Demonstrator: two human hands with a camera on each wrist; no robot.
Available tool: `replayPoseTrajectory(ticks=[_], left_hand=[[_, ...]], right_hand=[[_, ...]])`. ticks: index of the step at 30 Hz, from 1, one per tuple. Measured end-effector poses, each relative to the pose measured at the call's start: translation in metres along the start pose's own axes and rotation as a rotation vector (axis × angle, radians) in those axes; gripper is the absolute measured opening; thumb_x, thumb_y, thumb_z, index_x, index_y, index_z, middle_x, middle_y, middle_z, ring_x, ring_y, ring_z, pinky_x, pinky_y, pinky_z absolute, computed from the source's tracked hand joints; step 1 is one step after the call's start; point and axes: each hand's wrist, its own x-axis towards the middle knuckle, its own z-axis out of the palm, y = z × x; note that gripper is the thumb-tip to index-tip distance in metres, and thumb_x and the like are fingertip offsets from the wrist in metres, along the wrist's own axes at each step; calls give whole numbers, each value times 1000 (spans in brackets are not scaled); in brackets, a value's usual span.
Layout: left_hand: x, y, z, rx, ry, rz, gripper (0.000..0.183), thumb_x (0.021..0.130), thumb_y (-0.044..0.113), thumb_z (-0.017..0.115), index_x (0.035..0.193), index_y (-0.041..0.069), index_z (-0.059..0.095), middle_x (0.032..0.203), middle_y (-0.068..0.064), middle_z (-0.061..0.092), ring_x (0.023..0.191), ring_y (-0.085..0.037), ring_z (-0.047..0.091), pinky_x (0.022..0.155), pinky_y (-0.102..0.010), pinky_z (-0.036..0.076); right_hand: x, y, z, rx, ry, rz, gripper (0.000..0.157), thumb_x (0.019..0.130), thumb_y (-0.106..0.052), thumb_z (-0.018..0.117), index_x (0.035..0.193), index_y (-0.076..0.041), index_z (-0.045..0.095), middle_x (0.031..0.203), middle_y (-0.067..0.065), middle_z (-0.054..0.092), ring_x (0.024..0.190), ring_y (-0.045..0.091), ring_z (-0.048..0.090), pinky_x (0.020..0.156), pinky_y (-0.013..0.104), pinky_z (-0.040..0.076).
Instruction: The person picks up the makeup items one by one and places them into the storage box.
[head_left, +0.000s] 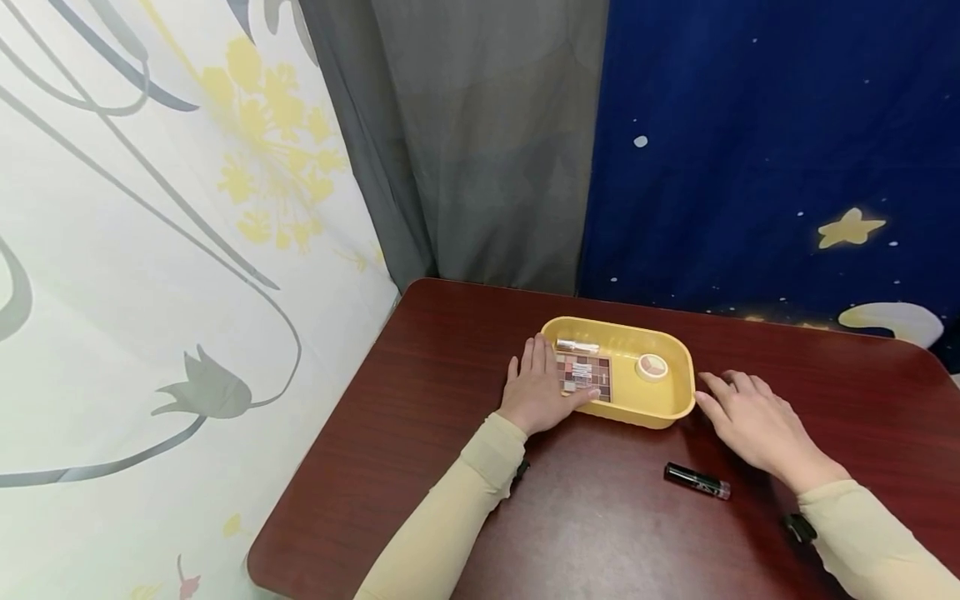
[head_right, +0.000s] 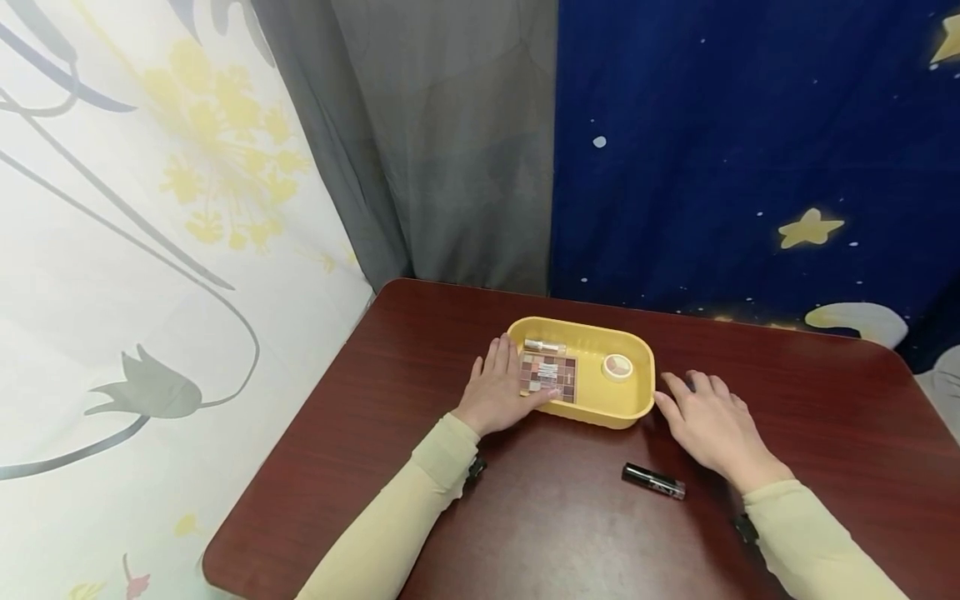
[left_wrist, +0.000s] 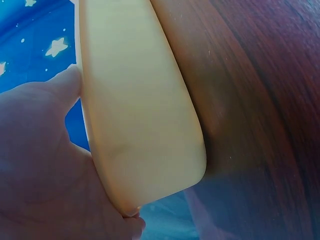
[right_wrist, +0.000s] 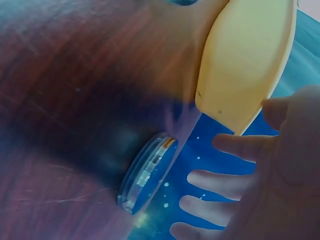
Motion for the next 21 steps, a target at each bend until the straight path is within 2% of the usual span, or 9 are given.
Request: replayPoseTrajectory(ticks=[4,12,16,21], left_hand=[[0,0,1,2,-4,4,111,89,83,39,160,1,14,168,-15,3,154,-29,3,120,-52,14],[0,0,2,4,9,0,113,88,83,40,160,1,14,168,-15,4,154,-29,3,120,-53,14],[0,0,1,7,15,2,112,88,83,40,160,1,15,168,-15,4,154,-29,4,119,-53,15],[0,0,1,5,16,6,112,88,83,40,160,0,15,168,-16,5,154,-30,5,119,-53,15]], right_hand=[[-5,5,5,2,-44,8,66,106,-53,37,148,-4,47,142,33,41,128,55,36,88,76,37],[-11,10,9,-6,-78,10,71,97,-54,59,147,-5,48,141,33,39,125,55,36,79,73,43],[-13,11,11,-9,-86,5,70,93,-48,68,144,-4,50,141,35,37,125,55,36,75,73,46],[-16,12,13,-11,-56,-7,65,91,-39,73,143,-6,51,141,34,38,125,55,38,74,73,46]])
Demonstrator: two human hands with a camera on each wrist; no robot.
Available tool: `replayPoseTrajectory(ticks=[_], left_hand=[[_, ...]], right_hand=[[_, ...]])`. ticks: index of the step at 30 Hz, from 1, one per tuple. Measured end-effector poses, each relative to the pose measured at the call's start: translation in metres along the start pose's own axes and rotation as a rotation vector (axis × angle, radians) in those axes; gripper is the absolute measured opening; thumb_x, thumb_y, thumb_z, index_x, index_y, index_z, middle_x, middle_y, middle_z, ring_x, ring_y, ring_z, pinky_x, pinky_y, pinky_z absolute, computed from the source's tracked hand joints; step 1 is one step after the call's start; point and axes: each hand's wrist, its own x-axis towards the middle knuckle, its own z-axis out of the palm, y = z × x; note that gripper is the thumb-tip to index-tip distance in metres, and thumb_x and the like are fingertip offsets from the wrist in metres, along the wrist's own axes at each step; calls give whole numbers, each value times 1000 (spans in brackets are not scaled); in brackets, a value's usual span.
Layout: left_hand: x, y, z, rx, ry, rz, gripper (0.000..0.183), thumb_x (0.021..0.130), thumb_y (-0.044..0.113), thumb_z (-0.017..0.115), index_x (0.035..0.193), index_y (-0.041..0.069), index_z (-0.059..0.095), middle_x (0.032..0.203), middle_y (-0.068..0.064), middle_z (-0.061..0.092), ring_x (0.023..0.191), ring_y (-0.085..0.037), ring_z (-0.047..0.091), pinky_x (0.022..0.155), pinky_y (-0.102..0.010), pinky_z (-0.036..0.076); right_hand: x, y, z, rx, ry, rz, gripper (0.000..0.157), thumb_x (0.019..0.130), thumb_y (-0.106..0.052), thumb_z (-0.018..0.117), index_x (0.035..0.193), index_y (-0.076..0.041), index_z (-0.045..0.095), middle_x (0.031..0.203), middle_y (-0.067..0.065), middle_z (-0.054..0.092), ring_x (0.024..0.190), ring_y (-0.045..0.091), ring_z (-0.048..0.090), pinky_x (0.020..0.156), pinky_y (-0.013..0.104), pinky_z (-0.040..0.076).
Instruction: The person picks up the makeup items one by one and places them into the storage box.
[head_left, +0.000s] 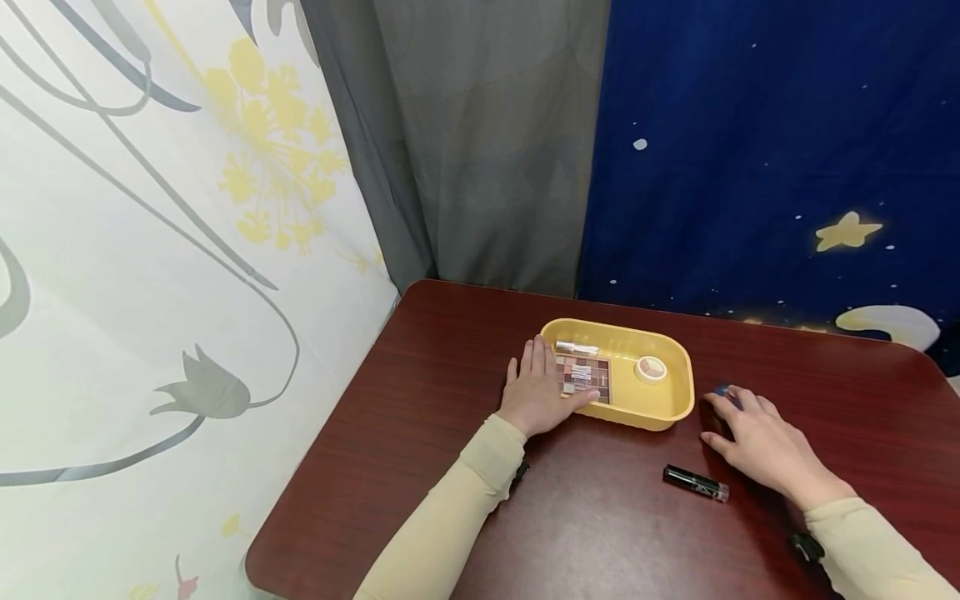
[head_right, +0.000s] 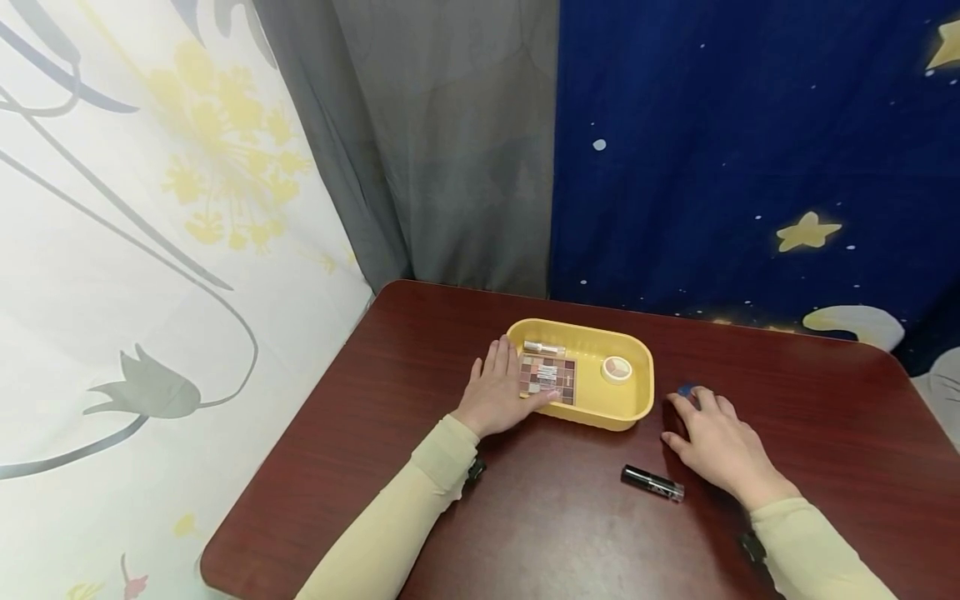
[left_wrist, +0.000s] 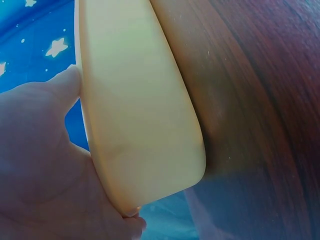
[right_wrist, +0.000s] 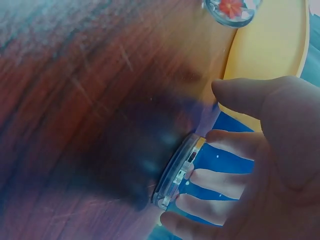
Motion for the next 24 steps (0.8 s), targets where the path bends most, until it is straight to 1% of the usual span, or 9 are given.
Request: replayPoseTrajectory(ticks=[4,9,12,16,20,24], left_hand=[[0,0,0,-8,-7,1,112,88,82,41,160,1,13,168,-16,3,154,-30,4,119,-53,14],[0,0,0,-15,-5,1,112,88,82,42,160,1,13,168,-15,3,154,-30,4,120,-53,14],[0,0,0,-11,0,2,112,88,82,41,160,0,13,168,-16,3,154,-30,5,119,-53,14],[0,0,0,-13,0,2,112,88,82,41,160,0,14,168,-16,3,154,-29,3,120,-53,14],[1,0,1,-9,0,0,112,88,82,41,160,1,14,168,-16,3,154,-29,3,120,-53,14],[1,-1,2,-6,-2,-2,112,88,82,41,160,1,14,168,-16,4,154,-30,4,120,-53,14]], right_hand=[[0,3,1,-8,33,-11,64,90,-34,74,142,-6,51,138,31,42,123,55,40,75,72,46],[2,8,2,-19,75,-17,60,88,-28,76,140,-7,53,133,27,47,118,54,45,72,71,47],[4,11,2,-15,110,-28,57,86,-23,78,137,-7,57,127,27,50,110,54,50,70,69,48],[8,15,2,-11,153,-52,54,83,-17,81,132,-7,60,119,27,54,96,50,58,68,65,50],[11,18,0,-12,152,-66,53,83,-12,80,131,-6,60,116,28,54,87,46,62,64,60,52],[14,21,-1,-6,119,-69,52,84,-12,79,132,-6,59,117,32,55,83,46,63,61,58,52]])
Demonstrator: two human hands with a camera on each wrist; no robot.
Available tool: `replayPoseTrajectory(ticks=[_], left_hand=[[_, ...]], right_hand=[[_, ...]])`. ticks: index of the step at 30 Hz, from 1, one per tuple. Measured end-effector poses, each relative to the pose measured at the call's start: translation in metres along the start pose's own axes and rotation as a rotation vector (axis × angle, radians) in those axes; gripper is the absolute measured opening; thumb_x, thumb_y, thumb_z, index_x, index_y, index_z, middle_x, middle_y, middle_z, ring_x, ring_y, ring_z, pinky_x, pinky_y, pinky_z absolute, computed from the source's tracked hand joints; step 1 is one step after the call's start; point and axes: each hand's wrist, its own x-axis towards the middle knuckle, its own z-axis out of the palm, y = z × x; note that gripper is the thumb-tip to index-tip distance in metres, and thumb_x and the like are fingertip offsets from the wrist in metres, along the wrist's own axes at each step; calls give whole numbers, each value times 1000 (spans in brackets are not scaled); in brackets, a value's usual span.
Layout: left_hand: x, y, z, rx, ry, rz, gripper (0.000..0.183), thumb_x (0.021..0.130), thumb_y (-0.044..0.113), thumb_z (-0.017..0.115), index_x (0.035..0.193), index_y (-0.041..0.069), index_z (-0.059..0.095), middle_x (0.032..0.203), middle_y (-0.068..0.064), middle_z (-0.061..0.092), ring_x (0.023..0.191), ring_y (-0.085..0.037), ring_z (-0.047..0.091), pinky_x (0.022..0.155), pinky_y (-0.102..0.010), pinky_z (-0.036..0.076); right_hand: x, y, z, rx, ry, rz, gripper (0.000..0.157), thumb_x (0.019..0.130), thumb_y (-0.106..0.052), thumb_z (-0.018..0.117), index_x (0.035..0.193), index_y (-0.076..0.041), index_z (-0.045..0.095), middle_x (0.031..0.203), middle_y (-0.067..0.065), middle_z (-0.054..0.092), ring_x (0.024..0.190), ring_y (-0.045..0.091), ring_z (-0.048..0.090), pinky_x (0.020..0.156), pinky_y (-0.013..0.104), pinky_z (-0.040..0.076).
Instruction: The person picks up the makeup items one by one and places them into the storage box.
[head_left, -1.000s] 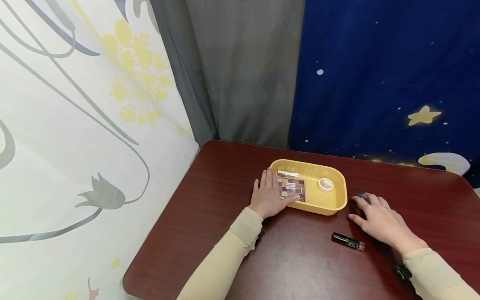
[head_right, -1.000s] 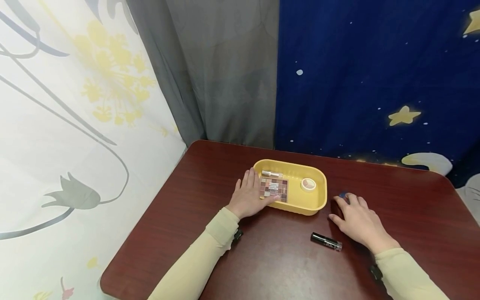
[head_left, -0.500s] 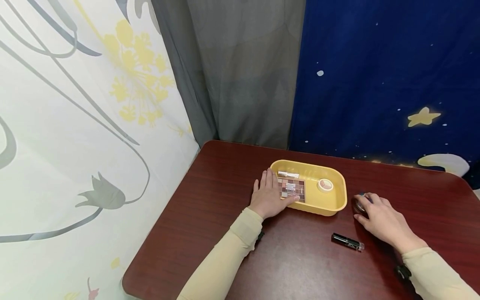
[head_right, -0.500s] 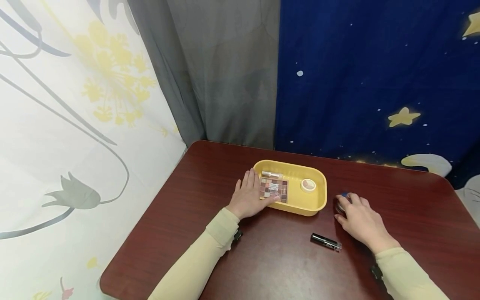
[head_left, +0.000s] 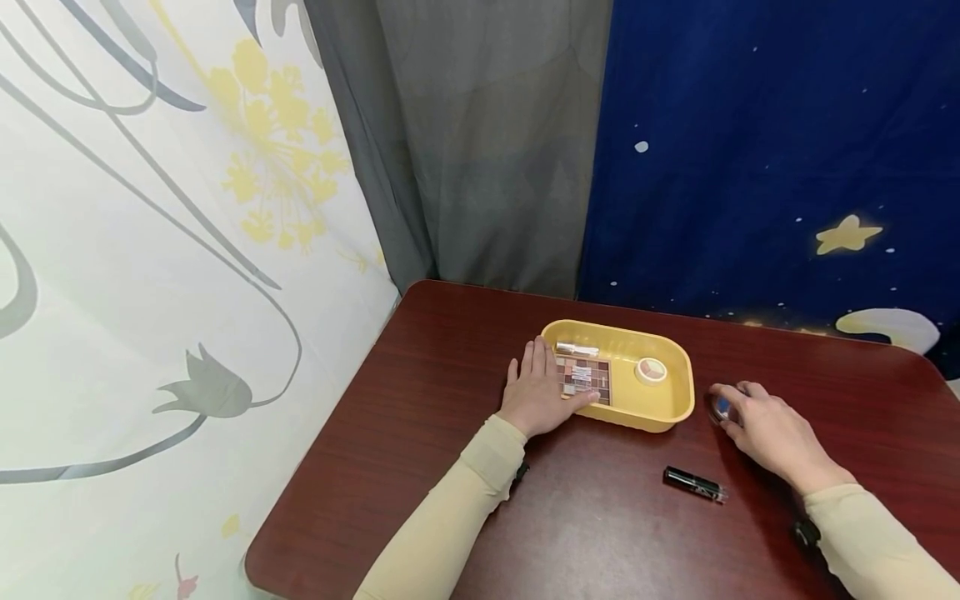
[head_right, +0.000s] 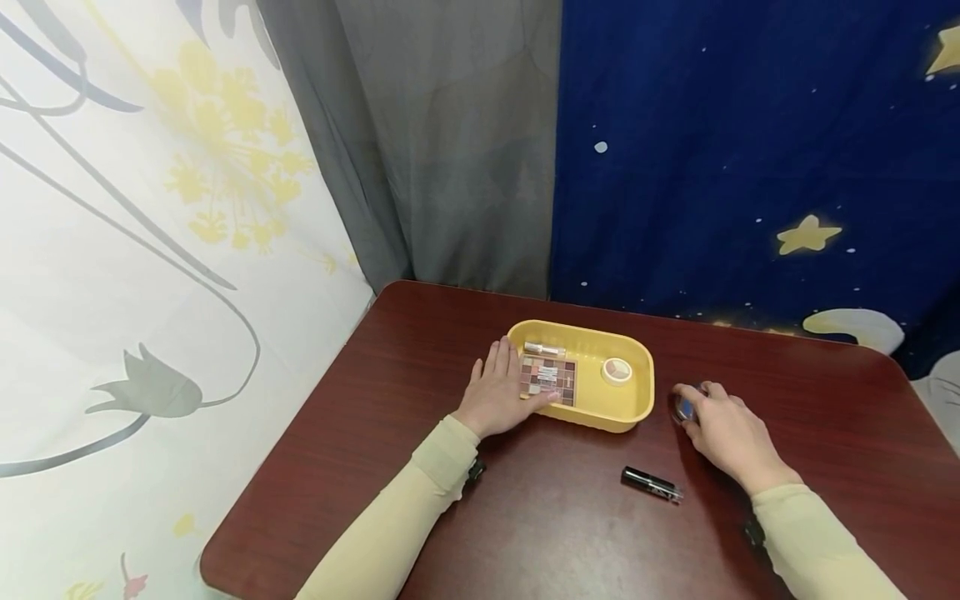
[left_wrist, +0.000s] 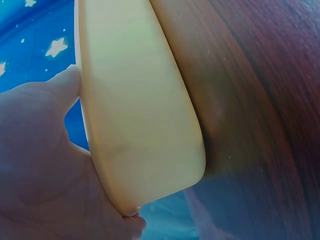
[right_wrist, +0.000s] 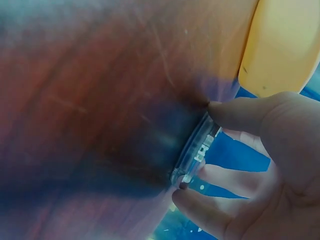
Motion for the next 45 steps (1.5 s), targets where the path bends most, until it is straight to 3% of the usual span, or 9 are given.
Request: replayPoseTrajectory(ticks=[9,20,26,34,45], left_hand=[[1,0,1,17,-3,0,113,87,85,37,160,2,14,168,-15,4,154,-29,4,120,-52,14],[2,-1,2,7,2,7,113,87,84,38,160,1,13,168,-16,3,154,-29,3,120,-53,14],[2,-1,2,4,-1,6,113,88,84,38,160,1,13,168,-16,4,154,-30,3,120,-53,14],[3,-1,3,-14,-2,5,113,88,84,39,160,1,14,168,-16,3,154,-29,2,120,-52,13],[2,-1,3,-3,-4,3,114,87,84,38,160,1,12,168,-15,1,154,-29,2,120,-52,14]], right_hand=[[6,6,-4,18,-67,-3,57,84,-17,80,136,-8,58,113,32,58,82,42,65,63,57,54],[8,9,-8,36,-92,31,57,84,-23,80,136,-10,60,101,25,57,74,34,60,57,50,51],[7,12,-8,48,-107,52,56,84,-28,80,134,-10,62,97,25,56,73,34,58,59,52,50],[4,12,-8,51,-100,43,56,83,-30,81,131,-9,64,94,22,56,74,32,58,59,52,50],[5,5,-15,39,-54,37,53,84,-27,80,131,-9,63,100,28,57,80,38,60,63,56,52]])
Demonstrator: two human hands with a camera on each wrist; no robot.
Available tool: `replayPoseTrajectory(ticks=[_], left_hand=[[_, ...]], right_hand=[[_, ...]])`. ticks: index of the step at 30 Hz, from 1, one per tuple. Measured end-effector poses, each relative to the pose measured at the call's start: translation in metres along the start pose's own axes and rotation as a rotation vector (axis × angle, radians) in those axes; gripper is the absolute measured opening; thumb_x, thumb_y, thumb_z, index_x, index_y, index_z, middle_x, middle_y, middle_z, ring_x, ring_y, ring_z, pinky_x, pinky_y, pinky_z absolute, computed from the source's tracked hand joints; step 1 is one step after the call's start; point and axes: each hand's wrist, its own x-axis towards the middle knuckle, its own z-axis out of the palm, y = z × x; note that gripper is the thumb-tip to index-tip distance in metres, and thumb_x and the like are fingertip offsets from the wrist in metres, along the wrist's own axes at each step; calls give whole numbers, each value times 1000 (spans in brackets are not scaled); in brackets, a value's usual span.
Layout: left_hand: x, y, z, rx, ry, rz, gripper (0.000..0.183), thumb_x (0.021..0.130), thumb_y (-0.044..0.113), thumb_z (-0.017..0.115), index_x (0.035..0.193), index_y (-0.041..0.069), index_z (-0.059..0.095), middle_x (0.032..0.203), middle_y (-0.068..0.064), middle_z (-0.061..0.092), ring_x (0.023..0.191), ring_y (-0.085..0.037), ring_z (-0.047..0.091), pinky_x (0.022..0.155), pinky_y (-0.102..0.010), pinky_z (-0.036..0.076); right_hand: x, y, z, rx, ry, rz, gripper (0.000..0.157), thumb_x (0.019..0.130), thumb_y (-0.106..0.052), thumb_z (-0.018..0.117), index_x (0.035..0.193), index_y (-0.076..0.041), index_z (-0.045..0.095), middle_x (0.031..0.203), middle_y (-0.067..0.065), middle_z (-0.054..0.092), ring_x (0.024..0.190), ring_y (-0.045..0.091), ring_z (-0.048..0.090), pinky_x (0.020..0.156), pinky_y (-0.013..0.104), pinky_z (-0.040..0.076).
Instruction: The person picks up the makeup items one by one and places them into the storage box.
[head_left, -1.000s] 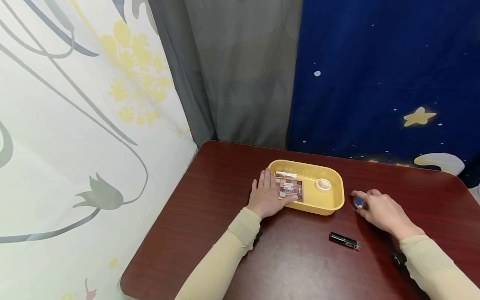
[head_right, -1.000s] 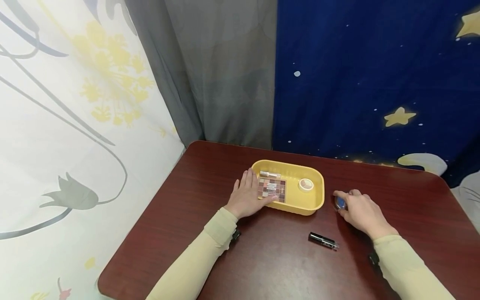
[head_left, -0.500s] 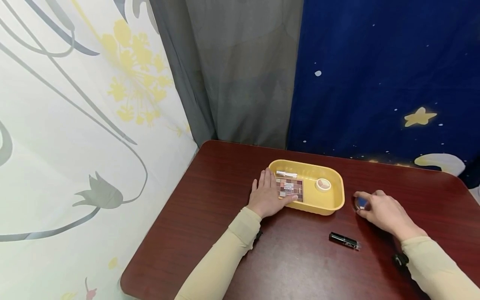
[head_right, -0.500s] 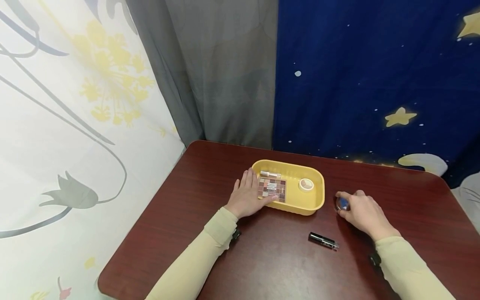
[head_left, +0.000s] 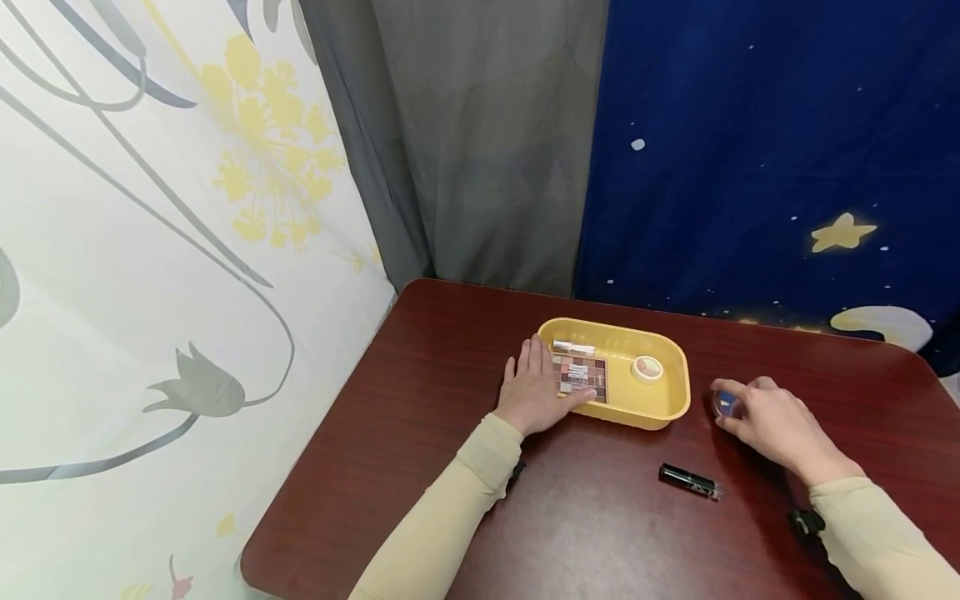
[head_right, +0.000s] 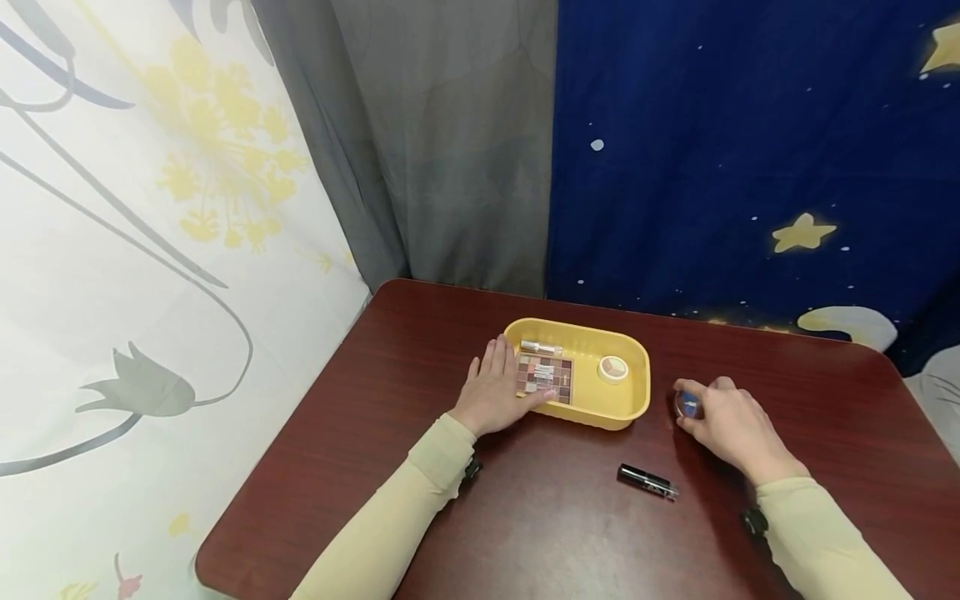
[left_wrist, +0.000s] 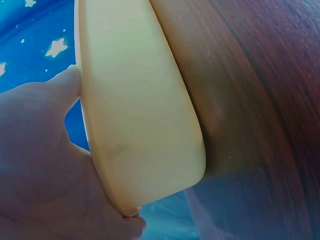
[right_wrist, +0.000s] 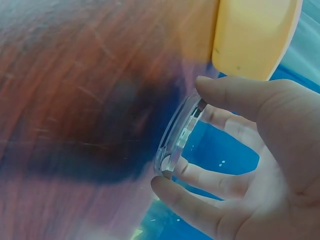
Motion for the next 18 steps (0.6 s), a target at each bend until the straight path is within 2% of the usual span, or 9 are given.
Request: replayPoseTrajectory(ticks=[6,12,18], left_hand=[[0,0,-1,7,4,3,114,87,84,37,160,1,13,168,-16,3,154,-30,4,120,-52,14],[-1,0,-1,4,10,4,113,87,84,39,160,0,15,168,-16,4,154,-31,5,120,-52,15],[0,-1,0,0,0,1,113,87,84,38,160,1,13,168,-15,2,154,-29,2,120,-52,14]], right_hand=[[0,-6,-8,-5,4,9,55,86,-29,80,133,-8,61,103,29,58,87,42,61,66,59,52],[1,-11,-15,-1,42,-3,55,86,-28,80,133,-8,60,94,15,63,95,39,58,67,57,51],[4,-17,-22,6,105,-27,53,85,-27,80,132,-11,61,94,12,63,95,36,58,65,56,51]])
